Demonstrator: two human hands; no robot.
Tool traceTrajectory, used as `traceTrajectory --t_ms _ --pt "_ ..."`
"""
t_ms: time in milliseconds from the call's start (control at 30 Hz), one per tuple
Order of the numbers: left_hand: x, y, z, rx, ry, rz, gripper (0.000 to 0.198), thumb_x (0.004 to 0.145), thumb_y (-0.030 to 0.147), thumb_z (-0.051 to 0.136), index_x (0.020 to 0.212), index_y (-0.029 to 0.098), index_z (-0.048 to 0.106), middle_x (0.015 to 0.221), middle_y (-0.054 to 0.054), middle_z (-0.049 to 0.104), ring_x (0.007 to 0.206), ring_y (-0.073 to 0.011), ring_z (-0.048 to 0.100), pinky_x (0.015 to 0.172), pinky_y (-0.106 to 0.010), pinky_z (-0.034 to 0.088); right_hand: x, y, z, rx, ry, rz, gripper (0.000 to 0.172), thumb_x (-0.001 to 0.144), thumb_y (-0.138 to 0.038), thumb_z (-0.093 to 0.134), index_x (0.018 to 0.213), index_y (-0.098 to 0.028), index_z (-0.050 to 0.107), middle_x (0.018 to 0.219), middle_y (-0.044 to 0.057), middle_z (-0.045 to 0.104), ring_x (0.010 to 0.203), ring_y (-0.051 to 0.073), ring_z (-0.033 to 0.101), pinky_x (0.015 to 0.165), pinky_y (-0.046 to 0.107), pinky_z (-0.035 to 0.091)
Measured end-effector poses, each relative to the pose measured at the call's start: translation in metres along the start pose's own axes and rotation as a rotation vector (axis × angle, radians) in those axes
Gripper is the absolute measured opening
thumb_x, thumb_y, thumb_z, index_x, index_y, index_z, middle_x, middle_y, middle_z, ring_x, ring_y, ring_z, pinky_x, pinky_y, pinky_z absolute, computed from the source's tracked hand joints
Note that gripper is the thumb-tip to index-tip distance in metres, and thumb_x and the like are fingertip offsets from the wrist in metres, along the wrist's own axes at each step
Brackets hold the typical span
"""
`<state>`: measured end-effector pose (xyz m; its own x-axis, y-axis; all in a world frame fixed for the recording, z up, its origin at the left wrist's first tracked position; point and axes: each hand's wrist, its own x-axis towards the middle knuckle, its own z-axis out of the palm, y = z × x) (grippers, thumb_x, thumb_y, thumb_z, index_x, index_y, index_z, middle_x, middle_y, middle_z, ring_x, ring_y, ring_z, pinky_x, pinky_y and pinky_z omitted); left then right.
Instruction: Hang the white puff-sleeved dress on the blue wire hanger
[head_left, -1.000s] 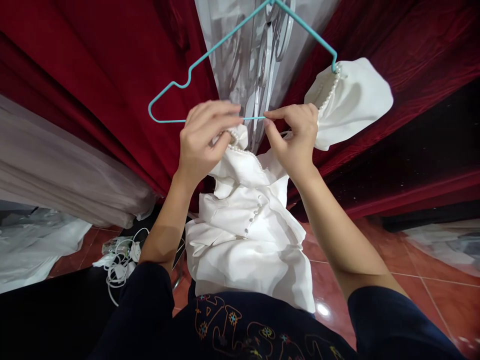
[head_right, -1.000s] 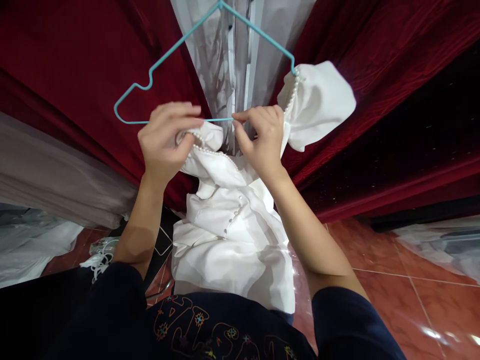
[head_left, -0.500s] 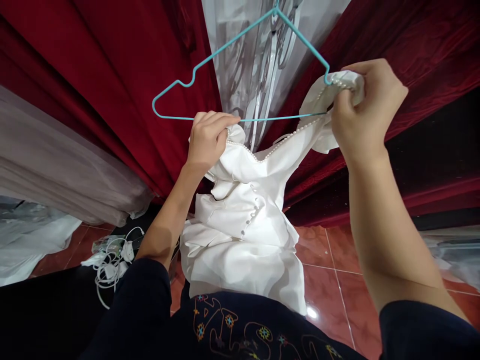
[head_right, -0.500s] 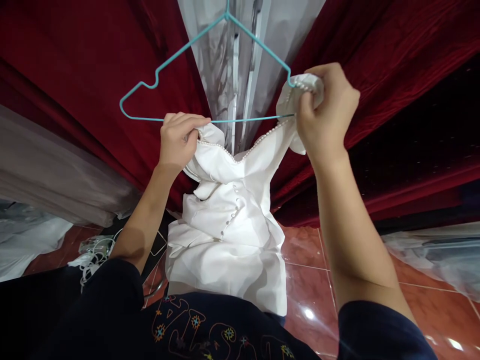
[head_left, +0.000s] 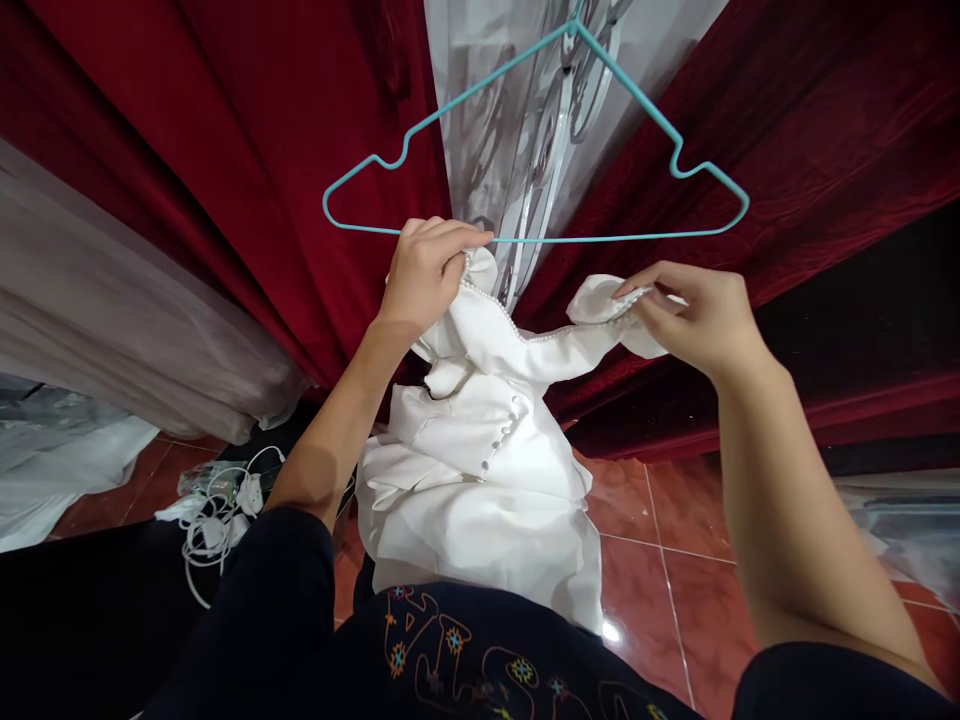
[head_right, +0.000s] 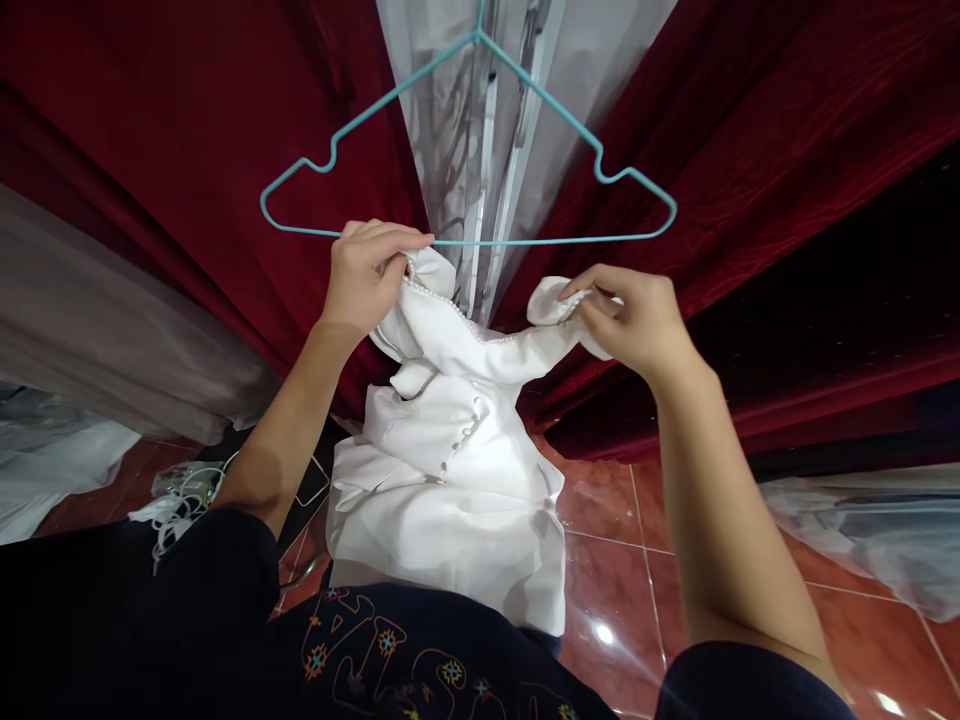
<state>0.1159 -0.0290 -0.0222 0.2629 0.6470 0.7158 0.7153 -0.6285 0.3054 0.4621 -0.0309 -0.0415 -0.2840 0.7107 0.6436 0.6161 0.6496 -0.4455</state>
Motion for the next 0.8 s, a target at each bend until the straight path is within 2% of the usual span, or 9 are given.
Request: traceTrajectory --t_ms 67,167,300,433,500,567,667,733,800 --pt "0.001 0.002 0.004 -0.018 -0.007 -0.019 0.044 0.094 0.004 0.046 0.112 0.029 0.078 0.116 0.003 0.078 0.110 -0.0236 0.072 0.111 -0.051 0.049 0.003 -0.023 0.005 0.027 0.088 -0.102 0.028 0.080 -0.021 0.062 0.101 -0.031 0.077 0.100 0.006 0.078 0.086 0.023 0.070 0.072 0.039 0.053" --pt "0.003 0.007 0.007 -0.033 -0.016 -0.035 0.044 0.092 0.004 0.046 0.112 0.027 0.077 0.116 0.001 0.078 0.111 -0.0232 0.072 0.112 -0.050 0.049 0.018 -0.048 0.023 0.088 0.238 -0.109 0.030 0.088 -0.021 0.059 0.112 -0.029 0.075 0.119 0.009 0.074 0.107 0.025 0.069 0.090 0.043 0.055" --pt "-0.006 0.015 0.007 0.007 0.011 -0.010 0.039 0.088 0.011 0.054 0.116 0.028 0.074 0.121 -0.001 0.075 0.121 -0.0263 0.067 0.119 -0.054 0.042 0.030 -0.055 0.064 0.135 0.264 -0.020 0.022 0.098 -0.034 0.052 0.104 -0.026 0.072 0.099 0.006 0.072 0.096 0.023 0.067 0.089 0.045 0.056" --pt "-0.040 0.012 0.005 0.064 0.260 -0.037 0.026 0.084 0.021 0.059 0.107 0.025 0.069 0.113 -0.007 0.068 0.116 -0.0286 0.063 0.106 -0.050 0.050 0.027 -0.044 0.090 0.128 0.407 -0.022 0.026 0.100 -0.043 0.050 0.100 -0.026 0.069 0.099 0.007 0.070 0.097 0.025 0.065 0.091 0.049 0.055" --pt "-0.060 -0.002 0.002 0.007 0.364 -0.127 0.018 0.084 0.023 0.057 0.100 0.024 0.063 0.096 -0.006 0.063 0.097 -0.0244 0.064 0.092 -0.042 0.054 0.027 -0.038 0.089 0.128 0.404 -0.013 0.026 0.100 -0.046 0.051 0.098 -0.026 0.068 0.099 0.008 0.069 0.099 0.026 0.064 0.093 0.052 0.054" --pt "-0.073 -0.024 -0.004 -0.095 0.396 -0.306 0.019 0.084 0.024 0.057 0.102 0.024 0.055 0.084 -0.002 0.056 0.080 -0.0188 0.059 0.078 -0.035 0.051 0.028 -0.035 0.082 0.135 0.385 -0.003 0.026 0.099 -0.049 0.051 0.097 -0.030 0.068 0.099 0.008 0.070 0.100 0.028 0.063 0.094 0.054 0.051" --pt "-0.069 -0.068 -0.017 -0.226 0.496 -0.557 0.023 0.088 0.033 0.061 0.101 0.024 0.045 0.080 0.003 0.049 0.071 -0.0134 0.051 0.070 -0.030 0.046 0.028 -0.035 0.069 0.133 0.354 -0.003 0.020 0.099 -0.052 0.054 0.095 -0.038 0.068 0.096 0.006 0.071 0.098 0.027 0.061 0.093 0.053 0.049" --pt "-0.049 -0.097 -0.028 -0.256 0.640 -0.551 0.033 0.092 0.047 0.066 0.094 0.023 0.044 0.085 0.002 0.051 0.077 -0.0106 0.053 0.075 -0.028 0.047 0.028 -0.037 0.063 0.117 0.340 -0.016 0.018 0.099 -0.051 0.055 0.095 -0.040 0.069 0.096 0.006 0.072 0.095 0.026 0.062 0.090 0.052 0.050" --pt "-0.019 -0.119 -0.037 -0.249 0.754 -0.394 0.051 0.094 0.069 0.064 0.094 0.022 0.046 0.084 0.004 0.049 0.078 -0.0063 0.052 0.075 -0.025 0.047 0.026 -0.040 0.062 0.114 0.354 -0.036 0.019 0.098 -0.047 0.054 0.096 -0.036 0.070 0.095 0.006 0.072 0.093 0.026 0.063 0.088 0.052 0.052"
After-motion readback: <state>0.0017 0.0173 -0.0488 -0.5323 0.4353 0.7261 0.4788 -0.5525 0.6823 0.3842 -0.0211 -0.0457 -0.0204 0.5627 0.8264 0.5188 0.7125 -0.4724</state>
